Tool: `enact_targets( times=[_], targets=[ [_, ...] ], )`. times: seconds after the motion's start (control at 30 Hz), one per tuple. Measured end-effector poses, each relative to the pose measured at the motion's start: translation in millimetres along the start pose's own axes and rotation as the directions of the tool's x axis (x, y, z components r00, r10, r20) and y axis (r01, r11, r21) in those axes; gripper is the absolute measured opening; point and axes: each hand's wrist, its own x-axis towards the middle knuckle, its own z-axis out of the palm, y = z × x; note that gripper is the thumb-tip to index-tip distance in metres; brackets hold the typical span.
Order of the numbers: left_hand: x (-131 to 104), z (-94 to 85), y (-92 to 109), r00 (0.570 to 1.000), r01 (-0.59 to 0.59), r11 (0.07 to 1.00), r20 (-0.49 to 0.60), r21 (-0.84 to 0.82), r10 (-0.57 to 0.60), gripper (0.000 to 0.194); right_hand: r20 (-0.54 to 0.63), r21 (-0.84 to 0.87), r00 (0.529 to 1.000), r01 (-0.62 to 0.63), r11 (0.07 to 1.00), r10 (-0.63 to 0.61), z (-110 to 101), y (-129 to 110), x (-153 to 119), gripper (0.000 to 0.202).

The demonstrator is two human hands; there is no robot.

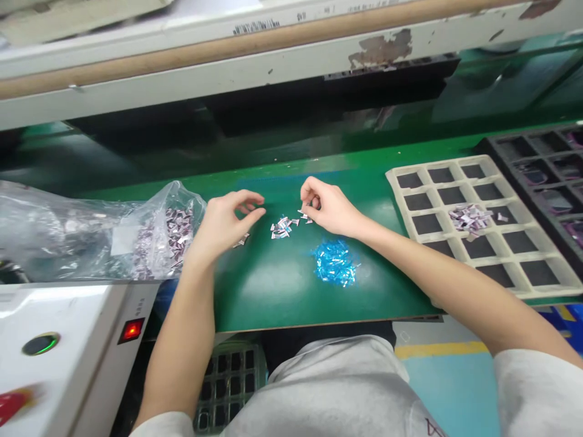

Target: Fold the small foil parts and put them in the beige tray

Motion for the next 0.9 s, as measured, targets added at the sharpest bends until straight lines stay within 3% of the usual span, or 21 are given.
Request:
enact_targets(
  times=[0.13, 0.3, 0.53, 0.77, 0.9],
  targets=[
    [-2.4, -33.4, -17.8, 0.986, 0.043, 0.956, 0.142, 0.290, -0.087, 0.014, 0.019, -0.111, 0.998, -0.057, 0.992, 0.059, -3.4, 6.9, 0.9, 0.022],
    [-1.4, -33.5, -24.7, 0.953, 0.099, 0.935, 0.239, 0.340, -0.188, 0.012, -0.046, -0.230, 0.998, -0.043, 0.972, 0.033, -9.6, 11.6, 4.1, 0.018],
    [-1.4, -27.8, -30.2, 0.946, 0.135, 0.946, 0.245, 0.294, -0.211, 0.012, -0.302, -0.457, 0.953, -0.117, 0.881, -0.029, -42.4, 51.4, 18.6, 0.014],
    [-1.3, -27.1, -33.5, 0.955, 0.153, 0.965, 0.221, 0.213, -0.200, 0.014, -0.232, -0.548, 0.973, -0.131, 0.826, 0.000, -57.4, 78.8, 24.2, 0.027],
    [-2.3, -26.1, -20.2, 0.973, 0.205, 0.978, 0.119, -0.028, -0.200, 0.017, -0.228, -0.539, 0.974, -0.135, 0.831, 0.011, -58.0, 83.8, 26.7, 0.030]
  ],
)
